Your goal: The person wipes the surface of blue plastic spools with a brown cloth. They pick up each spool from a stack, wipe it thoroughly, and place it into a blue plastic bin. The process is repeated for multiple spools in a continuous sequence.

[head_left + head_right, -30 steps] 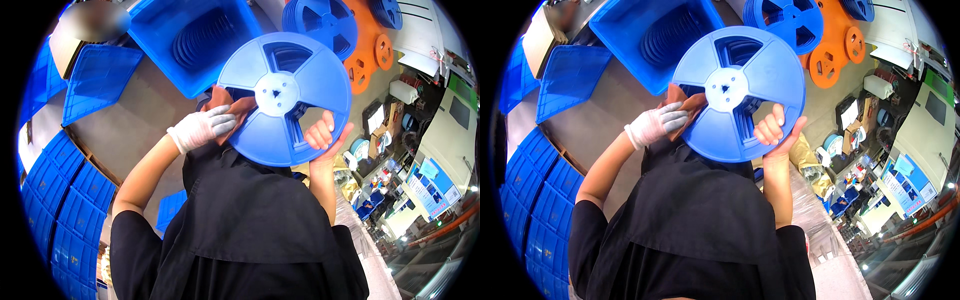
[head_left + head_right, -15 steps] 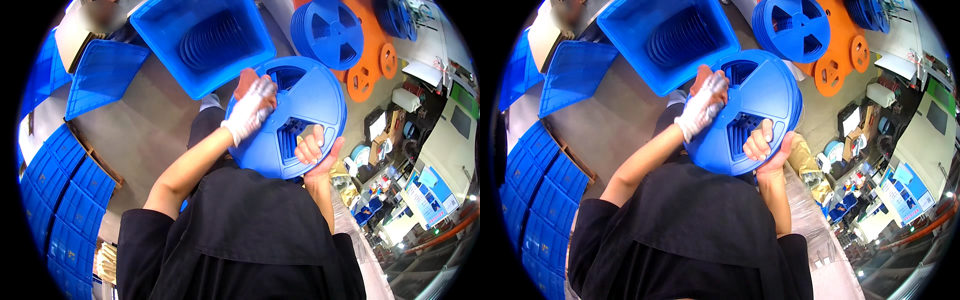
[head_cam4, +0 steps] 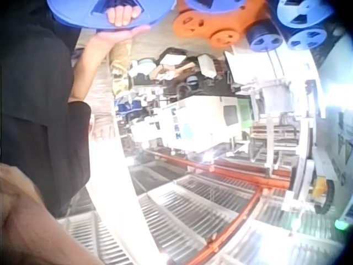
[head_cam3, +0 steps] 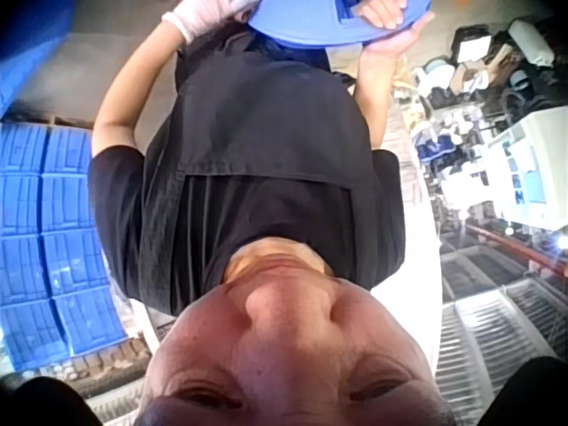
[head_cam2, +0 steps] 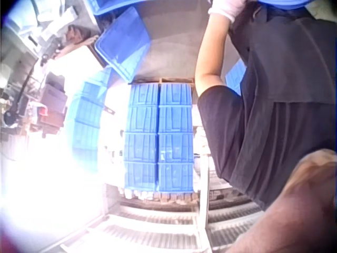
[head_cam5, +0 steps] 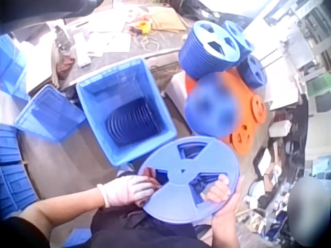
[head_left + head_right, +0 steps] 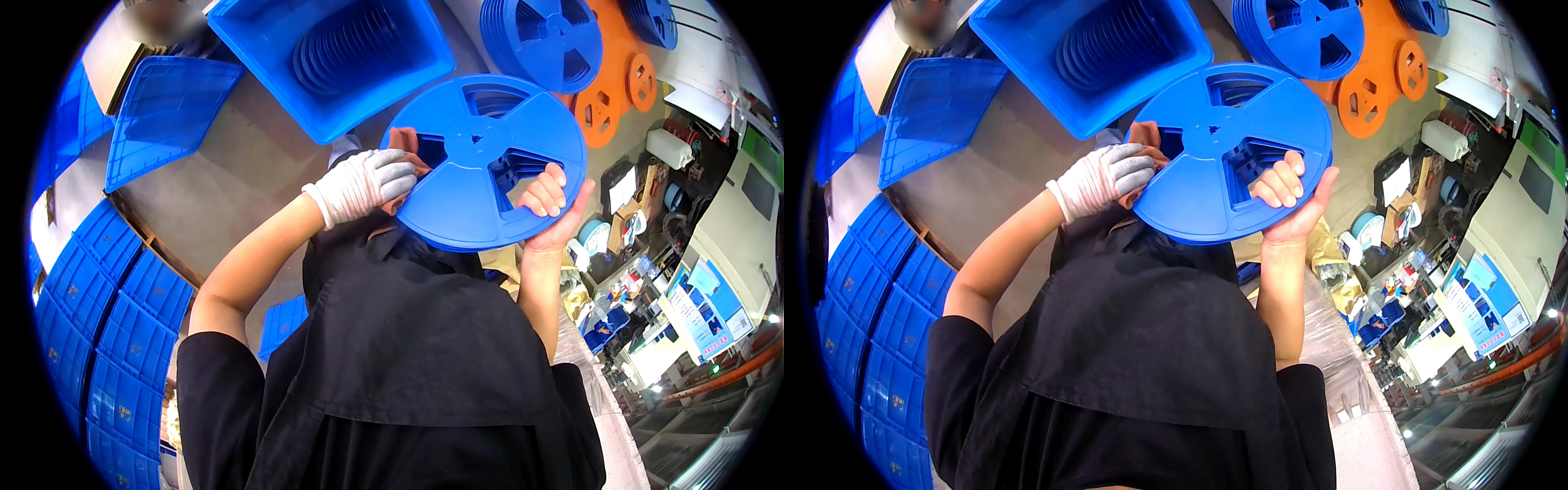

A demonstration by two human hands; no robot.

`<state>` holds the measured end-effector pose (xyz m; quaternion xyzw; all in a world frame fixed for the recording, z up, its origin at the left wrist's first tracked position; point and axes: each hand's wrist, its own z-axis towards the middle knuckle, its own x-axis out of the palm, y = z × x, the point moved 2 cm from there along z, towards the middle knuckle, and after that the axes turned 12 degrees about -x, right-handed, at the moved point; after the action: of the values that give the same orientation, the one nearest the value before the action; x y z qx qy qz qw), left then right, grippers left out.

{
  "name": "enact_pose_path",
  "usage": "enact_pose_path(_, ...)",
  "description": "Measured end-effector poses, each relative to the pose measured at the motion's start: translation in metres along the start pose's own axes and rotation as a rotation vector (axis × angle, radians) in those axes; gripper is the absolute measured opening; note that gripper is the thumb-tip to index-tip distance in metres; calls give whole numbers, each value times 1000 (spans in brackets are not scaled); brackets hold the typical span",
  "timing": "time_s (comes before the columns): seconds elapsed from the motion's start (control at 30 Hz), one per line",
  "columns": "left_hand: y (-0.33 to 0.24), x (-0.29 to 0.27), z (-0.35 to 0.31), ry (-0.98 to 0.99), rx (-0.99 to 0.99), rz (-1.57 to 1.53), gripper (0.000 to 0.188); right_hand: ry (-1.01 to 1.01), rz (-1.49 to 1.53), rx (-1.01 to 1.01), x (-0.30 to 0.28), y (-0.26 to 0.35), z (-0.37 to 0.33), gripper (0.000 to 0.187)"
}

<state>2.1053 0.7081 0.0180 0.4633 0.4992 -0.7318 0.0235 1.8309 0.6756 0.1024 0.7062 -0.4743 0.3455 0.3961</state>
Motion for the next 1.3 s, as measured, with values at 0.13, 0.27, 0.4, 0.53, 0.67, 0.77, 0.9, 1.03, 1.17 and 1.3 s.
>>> enact_pose_path(0.13, 7, 9, -14, 114, -33, -104, 35, -141, -374, -26, 12, 3, 15, 55)
enact_pose_path(0.27, 6, -14, -45, 138, -477, -622, 42, -281, -595, -65, 10, 1, 22, 57)
enact_pose_path(0.4, 12, -16, -86, -179, -1127, -1436, 45, -309, -837, -49, -15, 2, 13, 42)
enact_pose_path(0.53, 34, 10, -123, -453, -1189, -1703, 47, -374, -891, -57, -37, 7, 0, 33)
enact_pose_path(0.67, 39, 13, -122, -571, -1097, -1912, 51, -438, -787, -48, -43, 9, -5, 29)
enact_pose_path(0.77, 51, 16, -123, -571, -1086, -1917, 50, -445, -732, -41, -50, 6, -7, 29)
enact_pose_path(0.9, 57, 8, -109, -705, -1002, -1908, 43, -438, -729, -45, -54, 0, -5, 30)
enact_pose_path(1.03, 72, 0, -100, -714, -975, -1928, 41, -461, -710, -63, -59, 0, -1, 33)
enact_pose_path(1.17, 94, -11, -81, -688, -1064, -1835, 35, -516, -705, -86, -67, 1, -1, 35)
enact_pose_path(1.3, 140, 6, -43, -694, -1129, -1707, 33, -524, -733, -90, -73, -2, -9, 37)
